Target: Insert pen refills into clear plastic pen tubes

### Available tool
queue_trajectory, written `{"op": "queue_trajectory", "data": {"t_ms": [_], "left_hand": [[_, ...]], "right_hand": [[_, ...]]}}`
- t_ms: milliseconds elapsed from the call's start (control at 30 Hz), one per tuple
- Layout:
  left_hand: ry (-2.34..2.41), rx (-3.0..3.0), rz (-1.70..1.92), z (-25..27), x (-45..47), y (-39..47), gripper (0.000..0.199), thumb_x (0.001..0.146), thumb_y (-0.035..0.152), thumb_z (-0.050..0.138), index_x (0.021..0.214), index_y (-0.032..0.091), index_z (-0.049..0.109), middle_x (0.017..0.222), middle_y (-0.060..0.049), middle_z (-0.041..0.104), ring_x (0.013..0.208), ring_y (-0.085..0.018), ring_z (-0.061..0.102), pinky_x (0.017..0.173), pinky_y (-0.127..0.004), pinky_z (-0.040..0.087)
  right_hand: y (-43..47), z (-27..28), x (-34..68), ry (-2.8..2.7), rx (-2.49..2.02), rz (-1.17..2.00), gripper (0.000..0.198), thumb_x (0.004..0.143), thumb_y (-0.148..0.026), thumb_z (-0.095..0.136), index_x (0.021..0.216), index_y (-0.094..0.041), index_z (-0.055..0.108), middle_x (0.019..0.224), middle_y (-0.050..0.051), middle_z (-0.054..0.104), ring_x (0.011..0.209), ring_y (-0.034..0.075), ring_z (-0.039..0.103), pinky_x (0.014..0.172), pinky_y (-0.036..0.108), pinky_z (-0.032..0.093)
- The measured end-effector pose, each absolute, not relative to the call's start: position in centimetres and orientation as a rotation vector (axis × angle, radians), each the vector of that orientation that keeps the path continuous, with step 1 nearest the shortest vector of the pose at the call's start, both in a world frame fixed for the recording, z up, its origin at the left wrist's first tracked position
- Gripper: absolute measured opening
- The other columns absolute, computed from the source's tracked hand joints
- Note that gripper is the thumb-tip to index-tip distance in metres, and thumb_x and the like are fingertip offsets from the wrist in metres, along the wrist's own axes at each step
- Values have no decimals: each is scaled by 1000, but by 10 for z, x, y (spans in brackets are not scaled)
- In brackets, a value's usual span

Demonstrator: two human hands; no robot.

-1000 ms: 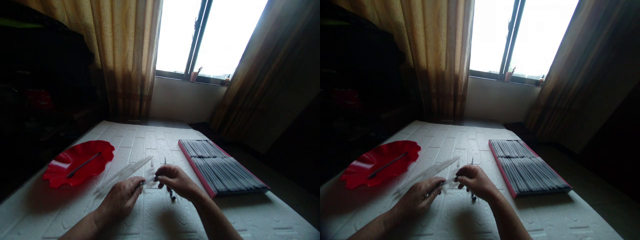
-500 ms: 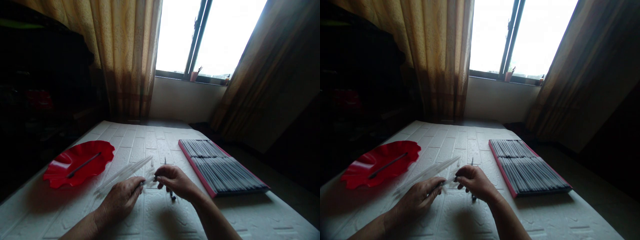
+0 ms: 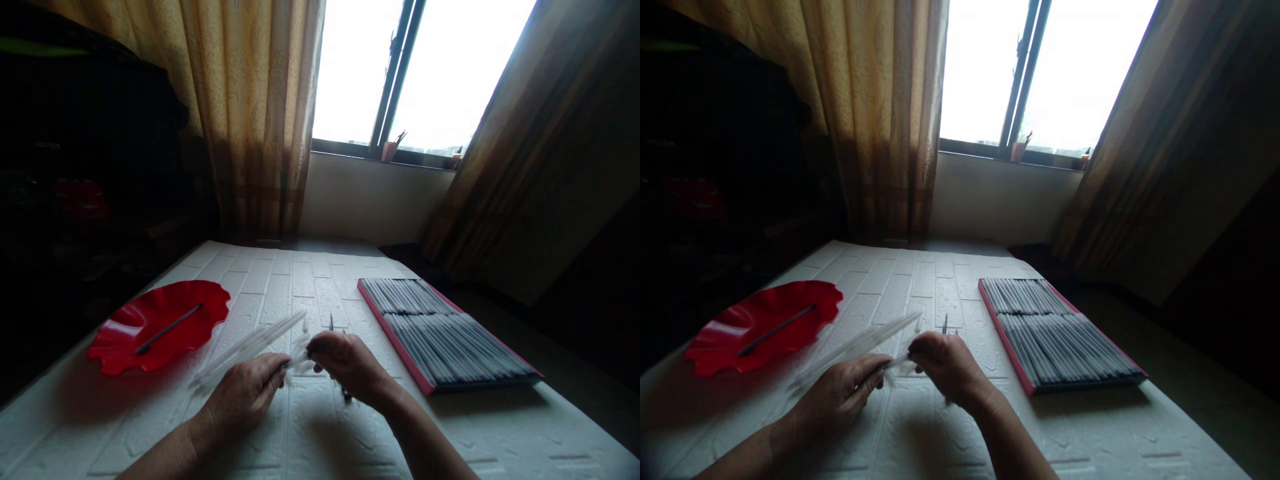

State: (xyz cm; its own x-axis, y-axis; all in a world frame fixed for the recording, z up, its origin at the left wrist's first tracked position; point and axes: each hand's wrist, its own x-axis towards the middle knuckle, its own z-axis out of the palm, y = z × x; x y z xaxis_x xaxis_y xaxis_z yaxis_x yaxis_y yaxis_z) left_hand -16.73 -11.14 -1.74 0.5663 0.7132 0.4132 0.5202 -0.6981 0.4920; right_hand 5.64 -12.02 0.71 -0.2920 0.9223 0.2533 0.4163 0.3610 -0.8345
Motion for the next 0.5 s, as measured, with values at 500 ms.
{"op": "queue_trajectory", "data": {"t_ms": [500], "left_hand": [[994,2514,841,-21,-168,-113,29,91,21,43,110,24,64,101,-3,76,91,-20,72,78,-28,56]], "right_hand": [[-126,19,51,-2099,-1402,692,30,93,-26,48,70,-17,65,64,3,72,54,13,65,55,20,45]]}}
